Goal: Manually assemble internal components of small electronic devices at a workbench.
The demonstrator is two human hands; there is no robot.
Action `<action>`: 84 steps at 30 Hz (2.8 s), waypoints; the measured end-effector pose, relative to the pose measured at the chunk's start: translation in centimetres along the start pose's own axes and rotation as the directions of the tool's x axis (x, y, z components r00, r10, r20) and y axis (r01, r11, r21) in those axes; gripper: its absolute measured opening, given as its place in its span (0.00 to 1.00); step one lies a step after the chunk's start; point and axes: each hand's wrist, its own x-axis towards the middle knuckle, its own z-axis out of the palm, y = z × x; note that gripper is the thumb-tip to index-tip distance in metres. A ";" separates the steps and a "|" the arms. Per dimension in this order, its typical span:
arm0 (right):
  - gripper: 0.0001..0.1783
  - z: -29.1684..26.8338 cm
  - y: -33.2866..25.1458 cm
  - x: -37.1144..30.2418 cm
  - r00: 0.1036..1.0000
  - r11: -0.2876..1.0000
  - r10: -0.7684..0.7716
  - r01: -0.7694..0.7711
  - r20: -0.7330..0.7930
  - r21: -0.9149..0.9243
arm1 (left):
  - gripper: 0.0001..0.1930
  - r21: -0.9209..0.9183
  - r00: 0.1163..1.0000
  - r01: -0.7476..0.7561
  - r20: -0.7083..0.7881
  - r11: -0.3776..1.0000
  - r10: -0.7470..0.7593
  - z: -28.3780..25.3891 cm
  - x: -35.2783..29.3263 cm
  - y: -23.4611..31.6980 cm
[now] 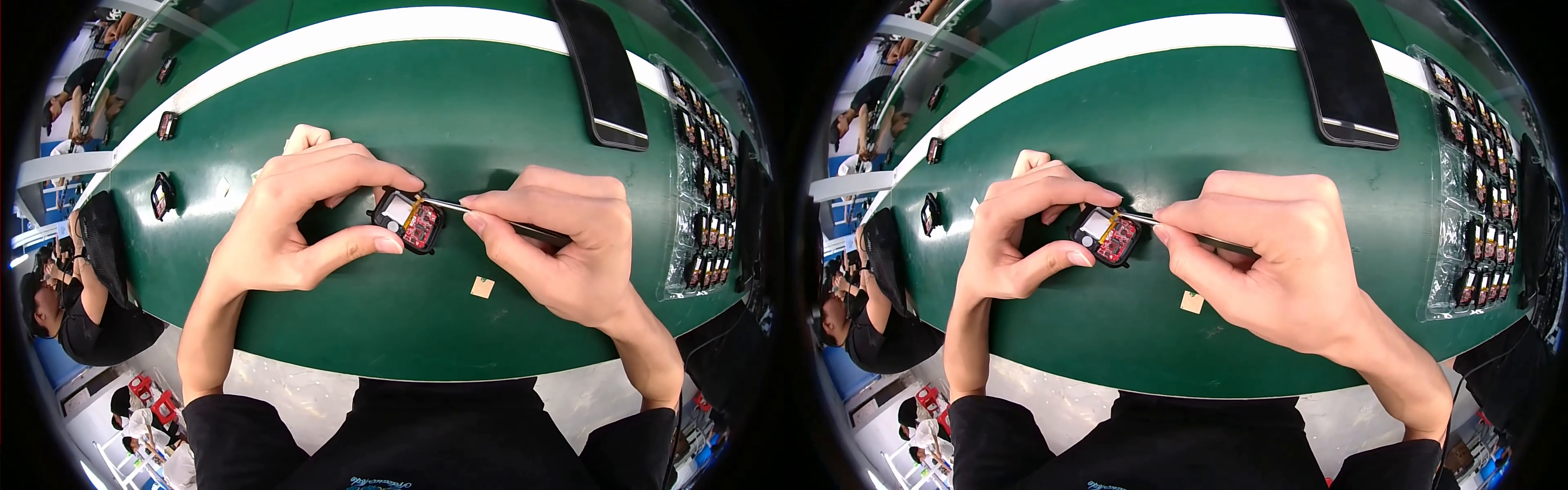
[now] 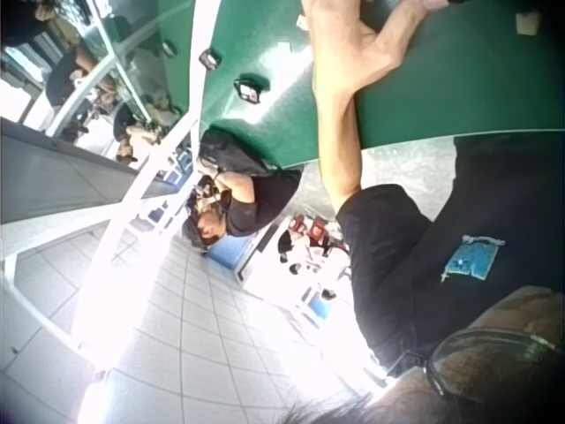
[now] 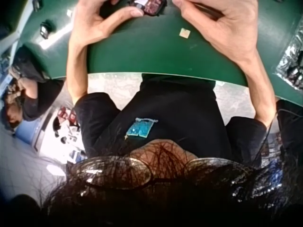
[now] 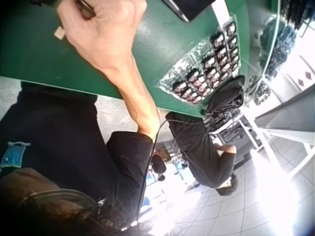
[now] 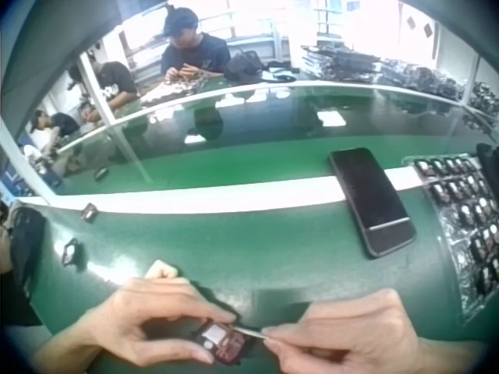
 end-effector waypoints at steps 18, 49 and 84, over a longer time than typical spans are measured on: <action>0.02 0.0 -0.1 0.1 0.999 1.000 0.031 -0.031 0.026 0.002 | 0.26 0.139 0.997 -0.061 0.046 0.988 0.056 -0.1 0.3 0.6; 0.08 0.2 -0.3 -0.1 0.999 0.999 0.030 -0.030 0.032 -0.019 | 0.23 0.153 0.994 -0.110 0.022 0.982 0.108 0.3 0.2 0.9; 0.26 1.9 -1.2 -0.6 0.990 0.947 -0.123 0.138 0.070 -0.290 | 0.43 -0.015 0.999 -0.042 -0.033 0.999 0.042 1.2 -0.5 0.9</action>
